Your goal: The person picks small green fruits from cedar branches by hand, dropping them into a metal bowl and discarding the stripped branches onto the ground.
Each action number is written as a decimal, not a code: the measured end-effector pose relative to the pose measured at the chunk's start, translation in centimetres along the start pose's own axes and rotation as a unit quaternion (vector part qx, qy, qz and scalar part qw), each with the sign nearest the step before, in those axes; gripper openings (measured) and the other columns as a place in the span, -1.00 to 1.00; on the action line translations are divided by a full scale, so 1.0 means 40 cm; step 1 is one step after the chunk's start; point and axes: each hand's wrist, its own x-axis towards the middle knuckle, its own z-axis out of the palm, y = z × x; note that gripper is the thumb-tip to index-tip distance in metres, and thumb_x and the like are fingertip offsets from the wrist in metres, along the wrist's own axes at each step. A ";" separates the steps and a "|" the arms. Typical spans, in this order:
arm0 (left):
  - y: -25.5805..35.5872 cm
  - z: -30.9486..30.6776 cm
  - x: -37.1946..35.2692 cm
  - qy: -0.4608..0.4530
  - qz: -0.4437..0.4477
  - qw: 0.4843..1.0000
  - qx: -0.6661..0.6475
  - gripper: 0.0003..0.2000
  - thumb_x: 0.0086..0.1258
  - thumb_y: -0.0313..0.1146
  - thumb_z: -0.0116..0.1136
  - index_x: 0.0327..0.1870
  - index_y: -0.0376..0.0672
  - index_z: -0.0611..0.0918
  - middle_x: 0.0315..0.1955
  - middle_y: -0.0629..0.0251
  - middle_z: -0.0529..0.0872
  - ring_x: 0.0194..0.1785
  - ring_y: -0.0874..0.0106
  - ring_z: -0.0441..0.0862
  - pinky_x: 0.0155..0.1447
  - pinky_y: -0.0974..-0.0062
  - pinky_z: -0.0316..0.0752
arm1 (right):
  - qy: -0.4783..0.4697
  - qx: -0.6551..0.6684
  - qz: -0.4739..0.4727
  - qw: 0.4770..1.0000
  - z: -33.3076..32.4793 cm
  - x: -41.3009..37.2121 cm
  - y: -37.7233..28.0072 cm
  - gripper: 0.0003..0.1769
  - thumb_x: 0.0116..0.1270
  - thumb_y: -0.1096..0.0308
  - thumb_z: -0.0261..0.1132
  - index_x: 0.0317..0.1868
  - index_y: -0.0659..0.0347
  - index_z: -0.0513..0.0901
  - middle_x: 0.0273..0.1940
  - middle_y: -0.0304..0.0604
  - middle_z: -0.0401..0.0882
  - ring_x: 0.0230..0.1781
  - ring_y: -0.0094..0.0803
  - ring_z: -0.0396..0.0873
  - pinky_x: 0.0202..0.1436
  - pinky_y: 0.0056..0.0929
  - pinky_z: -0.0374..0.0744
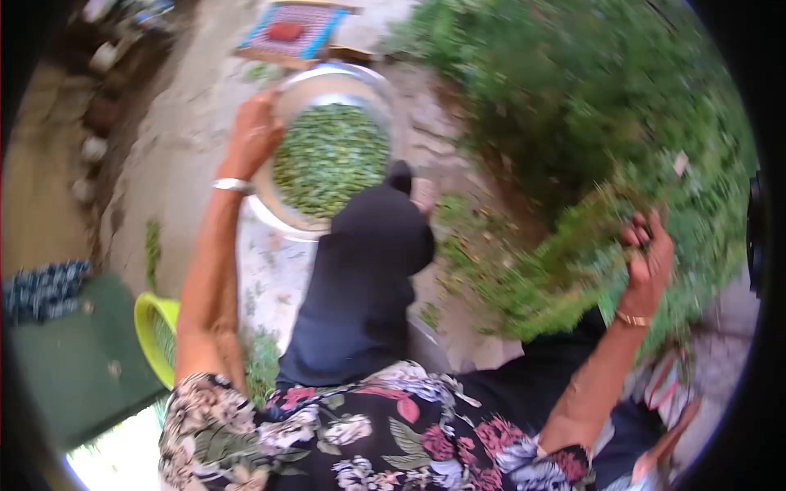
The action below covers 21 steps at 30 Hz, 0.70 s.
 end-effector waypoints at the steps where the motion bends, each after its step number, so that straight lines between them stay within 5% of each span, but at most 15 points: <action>1: 0.117 -0.060 0.053 -0.098 -0.101 0.990 -0.032 -0.53 -0.01 -0.56 -0.01 0.05 -0.34 0.54 -0.13 -0.16 0.64 -0.08 0.04 0.62 0.05 0.25 0.45 | 0.003 0.048 0.015 0.999 0.014 -0.014 -0.003 -0.83 0.34 0.46 0.20 -0.12 0.24 0.40 -0.40 -0.14 0.43 -0.56 -0.56 0.25 -0.55 -0.56 0.28; 2: 0.155 -0.051 0.066 -0.028 -0.029 0.998 -0.044 -0.53 0.01 -0.56 0.03 0.06 -0.37 0.54 -0.14 -0.09 0.66 -0.13 0.11 0.65 0.02 0.30 0.48 | 0.017 0.056 0.008 0.998 0.024 -0.019 -0.006 -0.82 0.35 0.47 0.19 -0.12 0.25 0.37 -0.40 -0.09 0.41 -0.55 -0.54 0.25 -0.55 -0.54 0.29; 3: 0.229 -0.064 0.094 -0.035 -0.060 0.988 -0.137 -0.58 0.08 -0.56 0.09 0.05 -0.38 0.54 -0.14 -0.01 0.68 -0.17 0.28 0.67 -0.02 0.41 0.52 | 0.002 0.085 0.011 0.996 0.028 -0.024 -0.009 -0.83 0.35 0.47 0.18 -0.14 0.26 0.35 -0.39 -0.07 0.41 -0.54 -0.53 0.25 -0.53 -0.53 0.30; 5: 0.363 -0.077 0.135 -0.034 -0.029 0.980 -0.195 -0.66 0.12 -0.54 0.14 -0.03 -0.36 0.58 -0.26 -0.07 0.68 -0.20 0.14 0.67 -0.05 0.33 0.53 | -0.005 0.114 0.003 0.993 0.016 -0.020 -0.018 -0.83 0.36 0.47 0.17 -0.16 0.28 0.33 -0.39 -0.04 0.40 -0.54 -0.52 0.25 -0.52 -0.51 0.31; 7: 0.484 -0.077 0.160 -0.160 -0.008 0.922 -0.352 -0.70 0.23 -0.52 0.17 0.00 -0.39 0.58 -0.20 0.11 0.71 -0.16 0.48 0.64 -0.04 0.55 0.53 | -0.064 0.209 0.043 0.975 0.002 -0.010 -0.027 -0.82 0.38 0.45 0.16 -0.18 0.28 0.30 -0.39 -0.02 0.39 -0.54 -0.49 0.26 -0.48 -0.46 0.34; 11: 0.702 -0.078 0.193 -0.375 0.036 0.806 -0.456 -0.69 0.32 -0.35 0.20 -0.02 -0.40 0.60 -0.22 0.21 0.69 -0.11 0.51 0.58 0.04 0.55 0.47 | -0.059 0.267 0.033 0.961 -0.006 -0.012 -0.045 -0.80 0.37 0.45 0.17 -0.17 0.34 0.32 -0.36 -0.03 0.37 -0.53 -0.51 0.27 -0.46 -0.50 0.34; 13: 0.772 -0.035 0.178 -0.407 0.019 0.703 -0.583 -0.57 0.32 -0.22 0.21 0.03 -0.43 0.56 -0.22 0.21 0.67 -0.12 0.51 0.56 0.04 0.55 0.45 | -0.044 0.286 0.026 0.957 -0.026 -0.004 -0.052 -0.82 0.37 0.45 0.16 -0.17 0.32 0.32 -0.33 -0.01 0.36 -0.51 -0.48 0.28 -0.44 -0.48 0.35; 15: 0.825 0.018 0.149 -0.421 0.016 0.666 -0.616 -0.47 0.30 -0.12 0.23 0.07 -0.47 0.51 -0.20 0.21 0.66 -0.13 0.51 0.55 0.04 0.56 0.43 | -0.036 0.294 0.014 0.955 -0.044 0.006 -0.053 -0.81 0.38 0.44 0.17 -0.15 0.24 0.29 -0.31 0.03 0.38 -0.50 -0.44 0.33 -0.42 -0.38 0.41; 17: 0.865 0.016 0.161 -0.527 0.061 0.700 -0.478 -0.40 0.20 -0.10 0.31 0.06 -0.49 0.50 -0.17 0.18 0.65 -0.11 0.52 0.53 0.02 0.54 0.45 | 0.018 0.304 -0.007 0.953 -0.021 0.000 -0.042 -0.78 0.36 0.45 0.19 -0.12 0.24 0.30 -0.30 0.03 0.39 -0.50 -0.42 0.35 -0.37 -0.34 0.46; 20: 0.923 -0.022 0.152 -0.532 0.090 0.721 -0.434 -0.43 0.13 -0.17 0.34 0.03 -0.51 0.52 -0.22 0.25 0.63 -0.19 0.56 0.49 -0.12 0.56 0.44 | 0.045 0.280 -0.036 0.958 0.008 -0.007 -0.012 -0.75 0.34 0.43 0.23 -0.10 0.24 0.31 -0.28 0.03 0.41 -0.46 -0.39 0.38 -0.29 -0.27 0.49; 21: 0.933 0.035 0.116 -0.459 0.123 0.740 -0.476 -0.47 0.12 -0.24 0.33 0.01 -0.51 0.53 -0.25 0.28 0.64 -0.22 0.57 0.49 -0.15 0.57 0.43 | 0.046 0.254 -0.054 0.965 0.017 -0.012 -0.006 -0.75 0.34 0.43 0.23 -0.11 0.24 0.31 -0.25 0.04 0.41 -0.43 -0.38 0.39 -0.25 -0.25 0.50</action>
